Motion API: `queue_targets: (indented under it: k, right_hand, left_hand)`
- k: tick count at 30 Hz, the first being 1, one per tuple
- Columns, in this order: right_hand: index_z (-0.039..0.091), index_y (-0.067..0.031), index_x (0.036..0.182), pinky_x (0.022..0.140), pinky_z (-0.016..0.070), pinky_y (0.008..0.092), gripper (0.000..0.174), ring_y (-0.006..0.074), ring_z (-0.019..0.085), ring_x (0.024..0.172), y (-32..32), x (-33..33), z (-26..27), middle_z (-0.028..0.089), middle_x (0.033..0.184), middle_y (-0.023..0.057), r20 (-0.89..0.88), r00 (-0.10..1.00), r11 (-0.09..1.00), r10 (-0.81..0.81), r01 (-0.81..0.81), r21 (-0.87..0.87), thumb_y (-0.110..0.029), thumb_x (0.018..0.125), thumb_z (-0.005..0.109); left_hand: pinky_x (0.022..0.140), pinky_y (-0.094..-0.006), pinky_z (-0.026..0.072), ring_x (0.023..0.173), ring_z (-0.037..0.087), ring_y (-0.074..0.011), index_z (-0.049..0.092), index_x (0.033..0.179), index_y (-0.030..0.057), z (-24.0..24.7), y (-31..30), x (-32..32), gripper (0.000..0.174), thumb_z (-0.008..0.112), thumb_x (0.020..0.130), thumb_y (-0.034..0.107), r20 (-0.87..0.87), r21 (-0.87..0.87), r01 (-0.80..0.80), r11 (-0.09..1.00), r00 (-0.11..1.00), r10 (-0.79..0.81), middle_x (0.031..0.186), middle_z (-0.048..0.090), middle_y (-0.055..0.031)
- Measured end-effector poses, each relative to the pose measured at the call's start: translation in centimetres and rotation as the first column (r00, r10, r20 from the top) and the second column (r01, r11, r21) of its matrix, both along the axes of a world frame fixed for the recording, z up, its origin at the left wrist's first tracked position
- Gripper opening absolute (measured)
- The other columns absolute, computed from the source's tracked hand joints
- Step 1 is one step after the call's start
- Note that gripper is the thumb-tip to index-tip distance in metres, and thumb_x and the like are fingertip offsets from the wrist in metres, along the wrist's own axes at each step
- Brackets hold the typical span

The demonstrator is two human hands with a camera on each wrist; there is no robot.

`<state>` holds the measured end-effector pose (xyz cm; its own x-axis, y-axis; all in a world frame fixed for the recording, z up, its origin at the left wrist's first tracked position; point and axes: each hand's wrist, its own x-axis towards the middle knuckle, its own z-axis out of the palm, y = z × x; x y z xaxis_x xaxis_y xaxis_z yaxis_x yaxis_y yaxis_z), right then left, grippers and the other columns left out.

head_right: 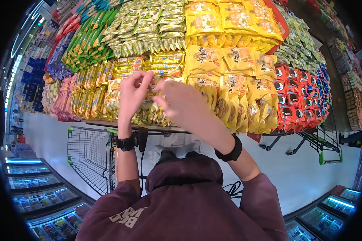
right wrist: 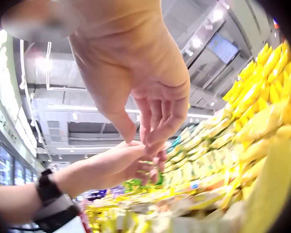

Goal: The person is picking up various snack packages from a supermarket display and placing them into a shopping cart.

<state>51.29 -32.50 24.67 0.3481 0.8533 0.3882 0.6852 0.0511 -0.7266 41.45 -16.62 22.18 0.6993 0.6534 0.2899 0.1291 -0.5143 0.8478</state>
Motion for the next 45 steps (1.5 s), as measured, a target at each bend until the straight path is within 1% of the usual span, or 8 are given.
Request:
queue_targets:
  k: [2,5,16,23,29,32,38,45]
  right_hand:
    - [0.060,-0.0020,0.093,0.071,0.0494,0.0419,0.017,0.0337,0.062,0.084,0.1,2.6,0.1,0.062,0.088,0.0179,0.346,0.892,0.954,-0.290,0.238,0.185,-0.016,0.085,0.063]
    - [0.060,0.0005,0.098,0.075,0.0494,0.0428,0.018,0.0357,0.061,0.090,-0.8,5.2,-0.2,0.062,0.093,0.0197,0.312,0.849,0.904,-0.426,0.388,0.178,-0.013,0.086,0.061]
    - [0.060,0.0033,0.108,0.083,0.0473,0.0430,0.023,0.0399,0.061,0.092,-3.7,6.7,-0.6,0.065,0.098,0.0249,0.238,0.844,0.872,-0.481,0.488,0.035,-0.011,0.091,0.056]
    - [0.057,0.0089,0.110,0.085,0.0456,0.0466,0.028,0.0442,0.058,0.096,-4.4,6.5,-0.8,0.063,0.099,0.0295,0.119,0.893,0.900,-0.434,0.436,0.007,-0.012,0.092,0.053]
    - [0.051,0.0019,0.123,0.076,0.0495,0.0395,0.035,0.0357,0.064,0.086,-4.9,6.2,-0.6,0.066,0.093,0.0230,0.157,0.877,0.884,-0.454,0.465,-0.043,-0.018,0.095,0.055]
    - [0.050,0.0002,0.127,0.080,0.0499,0.0358,0.037,0.0297,0.065,0.090,-5.2,4.8,1.8,0.065,0.102,0.0201,-0.032,0.906,0.901,-0.422,0.415,-0.130,-0.019,0.095,0.055]
    - [0.047,0.0049,0.127,0.086,0.0480,0.0362,0.043,0.0275,0.063,0.101,-4.9,3.8,2.8,0.061,0.117,0.0203,-0.165,0.942,0.943,-0.293,0.313,0.112,-0.023,0.095,0.055]
    - [0.045,0.0026,0.128,0.068,0.0475,0.0242,0.047,0.0098,0.061,0.077,-3.0,2.2,1.4,0.069,0.095,0.0084,-0.611,0.791,0.997,-0.044,0.073,0.023,-0.019,0.090,0.065]
  left_hand:
    - [0.055,-0.0200,0.0451,0.062,0.062,-0.0084,0.069,0.092,-0.0005,0.0,-0.8,0.7,0.024,0.061,0.093,0.022,-0.058,0.011,0.043,0.999,0.997,-0.042,0.077,0.069,-0.0056]
    - [0.052,-0.0218,0.0486,0.060,0.063,-0.0084,0.068,0.094,-0.0034,-1.0,-1.8,2.6,0.026,0.060,0.092,0.022,-0.034,-0.148,0.074,0.986,0.996,-0.080,0.077,0.070,-0.0073]
    - [0.041,-0.0240,0.0463,0.048,0.061,-0.0112,0.060,0.092,-0.0053,-0.8,-4.0,8.7,0.030,0.059,0.091,0.025,-0.111,-0.286,0.158,0.945,0.974,-0.197,0.069,0.067,-0.0080]
    - [0.058,-0.0255,0.0558,0.067,0.065,-0.0133,0.054,0.091,-0.0022,-1.5,-3.8,9.7,0.021,0.053,0.096,0.019,0.113,-0.416,0.216,0.883,0.976,-0.186,0.080,0.063,-0.0082]
    - [0.064,-0.0265,0.0567,0.075,0.060,-0.0081,0.052,0.091,0.0003,0.3,-3.7,8.2,0.019,0.052,0.097,0.018,0.312,-0.452,0.235,0.860,0.946,-0.094,0.082,0.057,-0.0032]
    - [0.068,-0.0251,0.0555,0.071,0.057,-0.0051,0.052,0.089,0.0023,1.3,-3.0,6.4,0.016,0.052,0.097,0.017,0.375,-0.454,0.253,0.855,0.924,-0.074,0.078,0.056,0.0002]
    - [0.062,-0.0209,0.0491,0.071,0.057,-0.0041,0.053,0.090,0.0053,3.3,-1.6,1.1,0.014,0.052,0.097,0.017,0.366,-0.328,0.311,0.892,0.913,-0.183,0.080,0.059,0.0018]
    - [0.058,-0.0185,0.0427,0.066,0.050,-0.0005,0.053,0.091,0.0079,3.1,-2.8,-0.4,0.015,0.055,0.097,0.022,0.244,-0.437,0.362,0.823,0.929,-0.279,0.073,0.052,0.0071]
